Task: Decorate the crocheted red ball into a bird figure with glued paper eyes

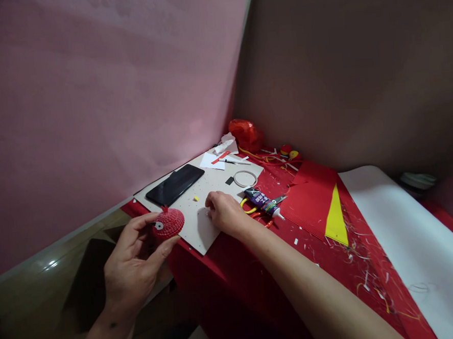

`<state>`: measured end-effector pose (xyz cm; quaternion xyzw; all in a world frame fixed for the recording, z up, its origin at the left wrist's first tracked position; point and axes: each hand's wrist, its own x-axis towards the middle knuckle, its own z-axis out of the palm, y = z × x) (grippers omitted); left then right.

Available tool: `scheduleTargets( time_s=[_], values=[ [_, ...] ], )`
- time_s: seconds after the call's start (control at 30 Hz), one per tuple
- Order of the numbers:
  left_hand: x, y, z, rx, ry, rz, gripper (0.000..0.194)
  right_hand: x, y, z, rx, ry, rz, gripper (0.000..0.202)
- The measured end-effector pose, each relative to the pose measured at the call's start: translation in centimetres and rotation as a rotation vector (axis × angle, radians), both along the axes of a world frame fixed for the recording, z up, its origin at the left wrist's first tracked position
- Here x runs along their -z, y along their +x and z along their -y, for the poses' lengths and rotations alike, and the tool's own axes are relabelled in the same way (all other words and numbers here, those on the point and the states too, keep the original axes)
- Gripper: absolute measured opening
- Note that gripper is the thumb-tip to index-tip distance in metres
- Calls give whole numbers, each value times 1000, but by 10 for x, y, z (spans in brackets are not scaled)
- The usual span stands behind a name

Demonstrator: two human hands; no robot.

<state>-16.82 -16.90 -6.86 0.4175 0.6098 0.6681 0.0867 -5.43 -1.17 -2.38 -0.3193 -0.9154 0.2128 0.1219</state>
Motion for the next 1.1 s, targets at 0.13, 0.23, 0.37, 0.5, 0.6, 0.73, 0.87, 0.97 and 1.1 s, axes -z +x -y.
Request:
scheduleTargets(
  time_s=[0.13,0.23,0.37,0.5,0.6,0.73,0.87,0.97,1.1],
  values=[
    [-2,1,1,6,-8,-3,44,1,0,-1,-19,4,-3,13],
    [-2,3,0,2,8,-6,42,5,-3,-1,-17,14,7,15],
    [-2,3,-1,4,19,-1,43,8,-4,-2,-20,14,17,14],
    [1,1,-2,-6,19,-9,43,7,-1,-1,-20,8,4,10],
    [3,0,-2,13,19,-14,43,7,1,2,-13,3,-18,12],
    [3,2,-2,27,19,-10,42,8,4,5,-6,-20,-71,15],
    [0,6,-5,64,14,-19,41,4,15,7,24,-31,-152,17],
    [-5,11,-8,96,-11,-11,41,-4,32,12,77,-177,-311,16],
    [-12,24,-13,150,-29,48,40,-20,60,25,121,-618,-527,7]
  ],
)
